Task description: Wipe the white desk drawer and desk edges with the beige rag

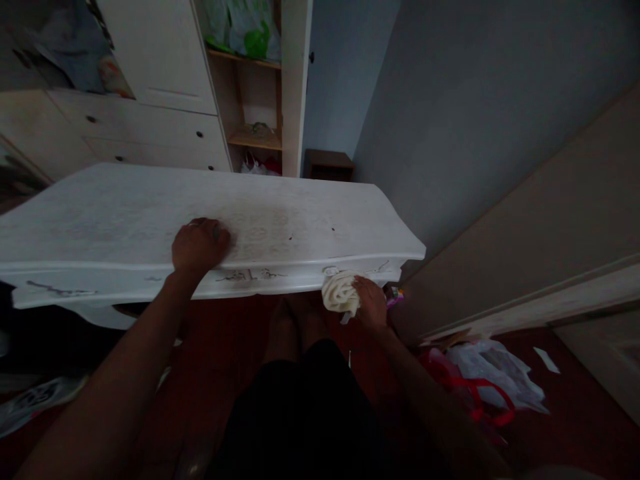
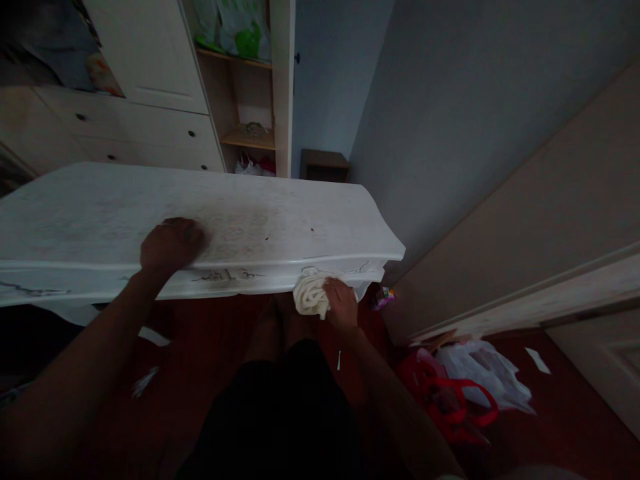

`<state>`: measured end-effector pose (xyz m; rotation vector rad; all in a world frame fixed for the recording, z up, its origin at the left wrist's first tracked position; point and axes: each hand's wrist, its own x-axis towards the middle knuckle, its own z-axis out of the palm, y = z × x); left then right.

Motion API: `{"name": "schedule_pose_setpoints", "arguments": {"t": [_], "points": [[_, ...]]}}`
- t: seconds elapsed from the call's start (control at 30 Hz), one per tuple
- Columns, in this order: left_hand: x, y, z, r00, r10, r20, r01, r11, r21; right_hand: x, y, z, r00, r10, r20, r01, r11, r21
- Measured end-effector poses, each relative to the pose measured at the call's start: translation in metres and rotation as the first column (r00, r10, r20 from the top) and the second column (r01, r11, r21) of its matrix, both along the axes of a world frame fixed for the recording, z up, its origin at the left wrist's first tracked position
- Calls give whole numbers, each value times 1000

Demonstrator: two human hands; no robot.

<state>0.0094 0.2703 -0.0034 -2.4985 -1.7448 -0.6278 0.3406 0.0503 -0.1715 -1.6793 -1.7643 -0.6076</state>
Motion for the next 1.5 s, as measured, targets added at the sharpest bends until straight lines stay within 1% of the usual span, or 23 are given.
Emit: {"name": "schedule_pose_setpoints", "arguments": {"t": [0.07,0.17,0.23,0.3,0.4,0.5,0.57,0.7,0.77,0.83,0.9,0.97,1.0,1.07,1.13,1.17,1.23,1.27,1.33,1.4,1.43,1.47,1.5], "points": [[-1,2,-2,1000,5,-12,-5,1000,1,30,-12,3,995,-95,-12,95,995,10],[-1,5,-5,999,12,-35,-11,1000,23,62,-24,14,984,-164,-63,168,984,62],[-2,6,-6,999,15,-36,-14,999,37,69,-26,23,974,-187,-126,201,973,110],[-2,6,-7,999,20,-37,-18,999,42,66,-25,31,959,-193,-206,229,960,164],[-2,5,-6,999,9,-43,-7,999,46,46,-18,41,940,-153,-304,238,934,266],[-1,3,-3,999,11,-32,-10,999,37,12,-7,50,925,-70,-373,202,922,330],[0,1,-1,999,32,-27,-32,999,19,-14,1,55,918,16,-395,134,927,350],[2,0,1,998,57,-42,-57,998,5,-57,16,60,895,254,-367,-122,930,347],[2,1,1,997,61,-51,-61,998,13,-70,20,64,873,343,-346,-226,914,336],[2,1,0,996,60,-63,-59,998,26,-74,22,73,844,407,-349,-290,894,341],[1,2,-2,996,56,-72,-54,998,35,-72,20,89,804,462,-374,-331,870,365],[0,2,-2,996,62,-71,-58,997,48,-64,20,112,776,497,-387,-345,850,399],[0,2,-3,996,57,-71,-54,997,53,-58,21,126,779,501,-376,-341,843,416],[0,2,-3,997,45,-70,-40,997,65,-43,29,157,840,431,-329,-269,858,437],[0,2,-3,996,39,-79,-35,998,59,-24,46,187,911,278,-306,-142,906,400],[1,2,-2,996,42,-84,-38,998,53,-14,58,200,930,221,-292,-95,916,389],[0,3,-2,995,45,-93,-40,998,50,6,86,217,949,167,-269,-73,943,325],[0,4,-3,995,40,-97,-35,998,48,15,101,219,954,160,-253,-86,956,281],[-1,5,-3,995,28,-92,-24,999,47,28,129,213,972,139,-191,-110,982,156],[-3,6,-4,996,18,-82,-14,999,45,35,150,194,986,126,-112,-133,990,-55],[-3,7,-5,997,9,-77,-6,999,46,37,157,183,984,159,-76,-170,970,-171],[-3,7,-5,997,3,-73,0,999,49,38,162,172,985,156,-77,-170,959,-226],[-3,8,-5,997,-2,-71,6,999,51,38,165,162,986,147,-84,-163,957,-241]]}}
